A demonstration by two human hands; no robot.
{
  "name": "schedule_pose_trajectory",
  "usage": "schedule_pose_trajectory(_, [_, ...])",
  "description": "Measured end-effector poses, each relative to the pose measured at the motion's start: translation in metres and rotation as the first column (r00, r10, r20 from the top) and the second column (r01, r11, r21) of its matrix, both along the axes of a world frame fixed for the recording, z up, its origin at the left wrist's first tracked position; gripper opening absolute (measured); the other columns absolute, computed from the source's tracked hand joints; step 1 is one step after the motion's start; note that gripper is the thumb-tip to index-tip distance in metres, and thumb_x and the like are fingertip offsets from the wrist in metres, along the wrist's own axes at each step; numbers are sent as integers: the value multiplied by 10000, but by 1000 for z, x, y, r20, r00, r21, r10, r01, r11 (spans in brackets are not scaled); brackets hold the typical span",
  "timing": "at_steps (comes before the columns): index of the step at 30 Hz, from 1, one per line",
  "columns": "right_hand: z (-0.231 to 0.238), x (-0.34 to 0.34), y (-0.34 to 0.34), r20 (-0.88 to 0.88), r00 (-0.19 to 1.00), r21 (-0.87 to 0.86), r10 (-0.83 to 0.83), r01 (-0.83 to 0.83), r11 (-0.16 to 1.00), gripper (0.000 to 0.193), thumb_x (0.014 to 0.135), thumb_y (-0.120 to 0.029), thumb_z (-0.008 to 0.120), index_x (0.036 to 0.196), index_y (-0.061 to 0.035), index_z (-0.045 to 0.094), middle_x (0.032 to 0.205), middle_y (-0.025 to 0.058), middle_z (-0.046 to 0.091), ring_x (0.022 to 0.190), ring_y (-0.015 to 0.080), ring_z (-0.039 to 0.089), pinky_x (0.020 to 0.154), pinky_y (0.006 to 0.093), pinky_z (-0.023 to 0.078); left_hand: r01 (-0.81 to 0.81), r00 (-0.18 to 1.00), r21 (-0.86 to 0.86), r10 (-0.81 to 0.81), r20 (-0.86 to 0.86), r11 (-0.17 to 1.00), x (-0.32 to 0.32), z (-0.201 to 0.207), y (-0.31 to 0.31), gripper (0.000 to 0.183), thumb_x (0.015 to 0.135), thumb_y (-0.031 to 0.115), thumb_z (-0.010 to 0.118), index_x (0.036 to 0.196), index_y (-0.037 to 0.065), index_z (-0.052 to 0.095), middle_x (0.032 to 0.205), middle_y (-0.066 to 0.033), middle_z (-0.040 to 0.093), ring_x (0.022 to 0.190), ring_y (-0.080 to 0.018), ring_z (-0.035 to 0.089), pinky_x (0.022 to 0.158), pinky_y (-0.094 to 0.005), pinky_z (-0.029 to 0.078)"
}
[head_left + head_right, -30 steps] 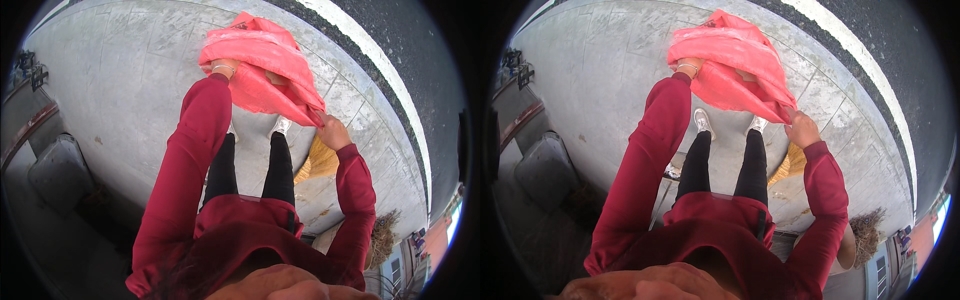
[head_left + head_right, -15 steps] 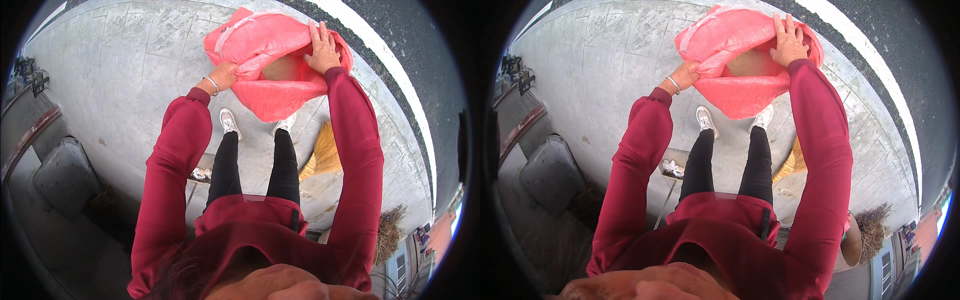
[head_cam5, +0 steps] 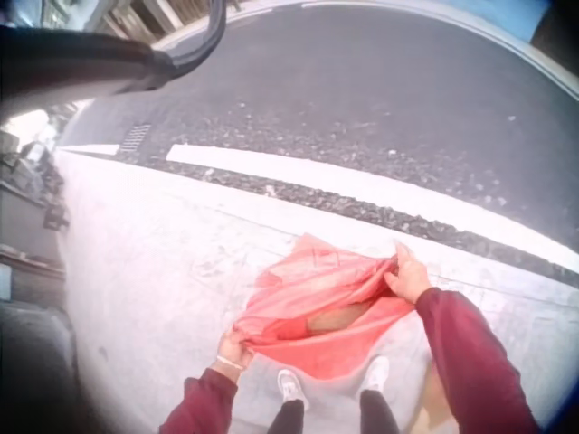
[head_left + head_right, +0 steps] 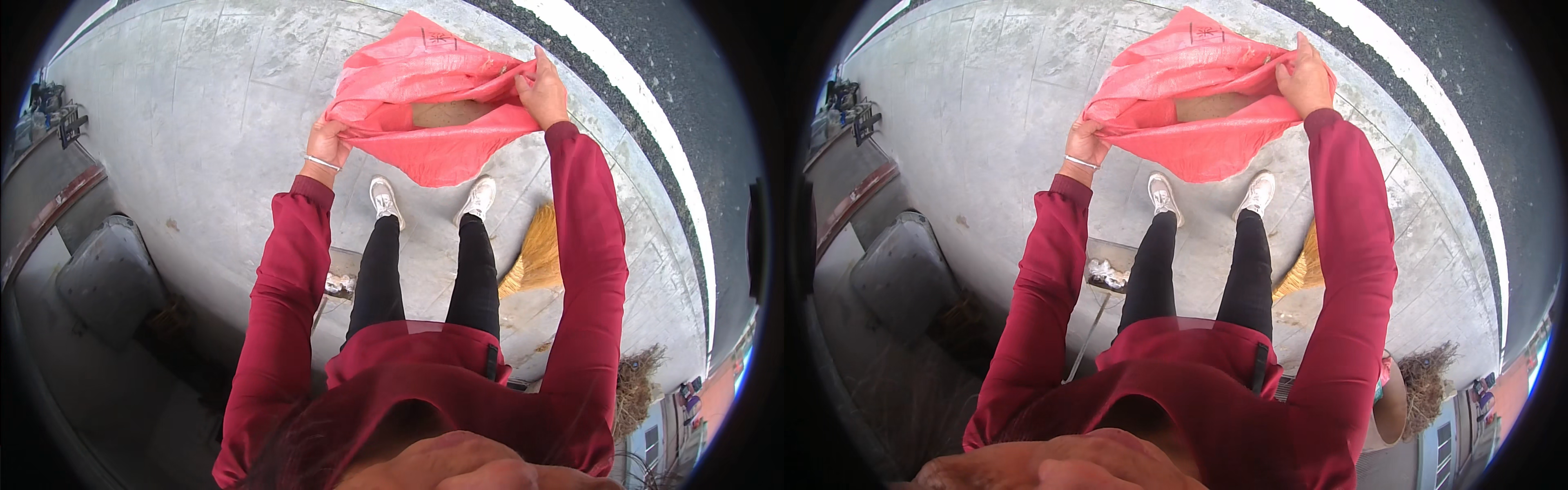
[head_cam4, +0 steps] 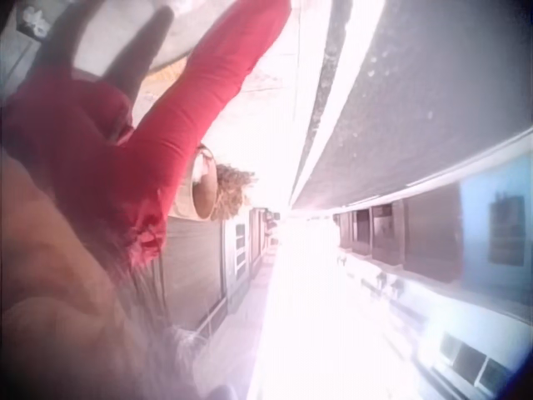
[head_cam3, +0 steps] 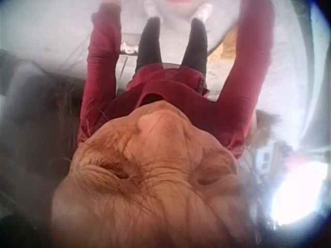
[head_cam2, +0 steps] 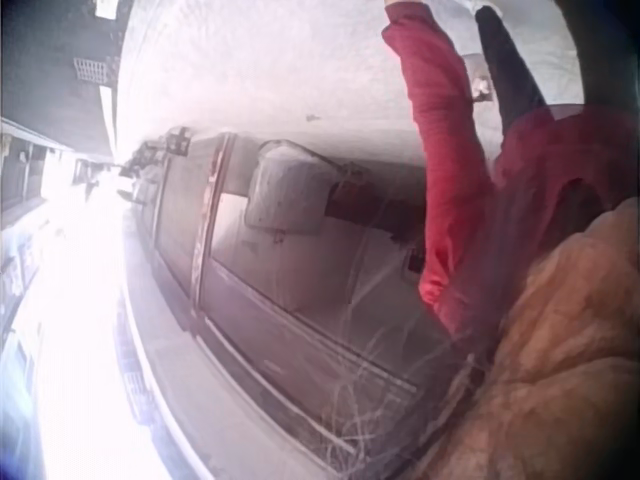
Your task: The person sweeps debris from a concrete surface into a dustpan using a broom and handles a red plastic bag containing granular material.
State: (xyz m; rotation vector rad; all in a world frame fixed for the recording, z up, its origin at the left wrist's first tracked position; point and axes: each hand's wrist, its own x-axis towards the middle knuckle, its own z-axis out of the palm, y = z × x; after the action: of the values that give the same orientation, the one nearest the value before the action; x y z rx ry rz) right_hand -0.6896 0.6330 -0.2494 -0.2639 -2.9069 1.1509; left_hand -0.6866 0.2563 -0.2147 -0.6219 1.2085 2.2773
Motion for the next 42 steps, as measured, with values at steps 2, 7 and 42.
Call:
schedule_pose_trajectory(2, [43,12,-30,-107,992,-91,63,-73,993,518,748,-127,606,1224,-32,426,1105,220,519,1034,331,508,881,368,413,38,999,46,-37,-23,998,-12,18,14,454,717,-65,403,1168,-45,447,1161,-144,525,1092,-263,498,932,-384,403])
schedule_pose_trajectory(7, [75,68,-80,232,883,57,407,-430,901,591,752,-251,621,1274,-113,381,1046,142,552,987,273,534,933,515,296,-64,994,288,35,105,955,-40,36,55,445,724,-17,421,1168,-30,445,1178,-155,511,1101,-291,483,960,-415,369])
schedule_pose_trajectory(42, [7,1,8,740,582,-650,-337,747,-140,253,905,-239,459,1130,-126,477,1099,57,534,1017,229,518,866,477,426,-162,563,-984,-812,-156,77,-71,25,57,445,751,32,479,1194,49,437,1156,-189,484,1042,-310,484,875,-386,391])
